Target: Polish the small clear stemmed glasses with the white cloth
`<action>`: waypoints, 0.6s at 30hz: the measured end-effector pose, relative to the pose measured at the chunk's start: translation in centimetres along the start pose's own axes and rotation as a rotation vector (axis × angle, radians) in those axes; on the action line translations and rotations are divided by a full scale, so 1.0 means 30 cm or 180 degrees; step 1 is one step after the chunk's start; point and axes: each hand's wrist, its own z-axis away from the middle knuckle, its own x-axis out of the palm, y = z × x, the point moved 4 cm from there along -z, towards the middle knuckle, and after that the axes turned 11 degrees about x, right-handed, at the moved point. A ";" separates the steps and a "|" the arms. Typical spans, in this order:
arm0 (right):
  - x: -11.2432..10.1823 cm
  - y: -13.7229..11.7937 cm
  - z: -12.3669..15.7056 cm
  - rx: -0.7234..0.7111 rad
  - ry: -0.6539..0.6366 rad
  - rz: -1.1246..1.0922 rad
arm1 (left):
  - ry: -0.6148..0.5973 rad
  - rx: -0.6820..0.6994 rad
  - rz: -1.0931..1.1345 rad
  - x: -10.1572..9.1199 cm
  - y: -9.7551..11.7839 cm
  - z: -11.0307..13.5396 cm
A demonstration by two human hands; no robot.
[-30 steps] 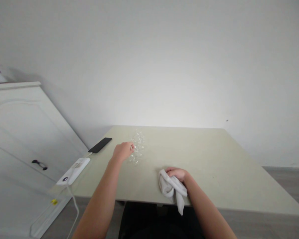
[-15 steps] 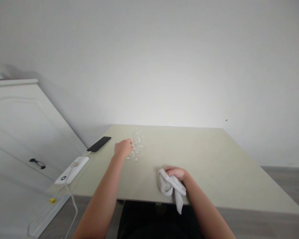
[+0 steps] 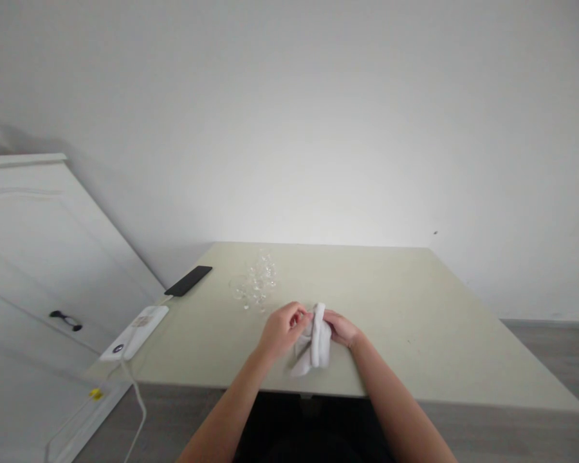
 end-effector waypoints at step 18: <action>0.012 -0.036 -0.010 -0.0714 0.0123 0.0167 | 0.0441 0.0388 -0.0170 0.118 0.066 -0.030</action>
